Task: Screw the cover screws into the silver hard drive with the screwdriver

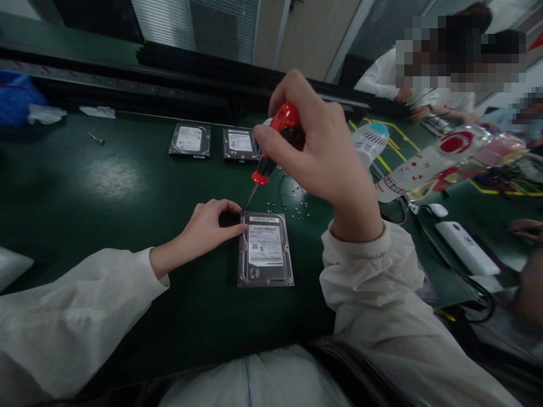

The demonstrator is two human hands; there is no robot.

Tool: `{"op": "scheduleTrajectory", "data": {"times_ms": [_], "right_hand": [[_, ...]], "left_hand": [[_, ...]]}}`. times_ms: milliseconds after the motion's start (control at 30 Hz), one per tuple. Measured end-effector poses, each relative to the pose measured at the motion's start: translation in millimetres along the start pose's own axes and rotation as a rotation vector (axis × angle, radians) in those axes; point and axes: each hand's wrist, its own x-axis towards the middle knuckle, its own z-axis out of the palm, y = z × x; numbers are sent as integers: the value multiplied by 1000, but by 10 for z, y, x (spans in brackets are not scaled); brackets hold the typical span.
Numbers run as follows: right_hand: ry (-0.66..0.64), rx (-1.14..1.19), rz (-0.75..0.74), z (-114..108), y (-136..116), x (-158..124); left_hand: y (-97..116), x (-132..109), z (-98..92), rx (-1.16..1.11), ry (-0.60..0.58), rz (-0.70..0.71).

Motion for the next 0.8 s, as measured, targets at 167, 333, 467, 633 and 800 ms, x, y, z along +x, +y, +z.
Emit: {"op": "scheduleTrajectory", "data": {"times_ms": [167, 333, 467, 633, 800], "right_hand": [[-17, 10, -37, -32, -18, -1], [-33, 41, -45, -39, -30, -5], [8, 20, 14, -4, -10, -2], [-36, 81, -16, -24, -24, -13], [-5, 127, -16, -11, 11, 0]], "left_hand": [[-1, -4, -2, -18, -3, -12], [-25, -4, 7, -24, 3, -2], [-21, -4, 5, -10, -8, -11], [-12, -1, -3, -9, -6, -6], [-24, 9, 2, -8, -9, -7]]}}
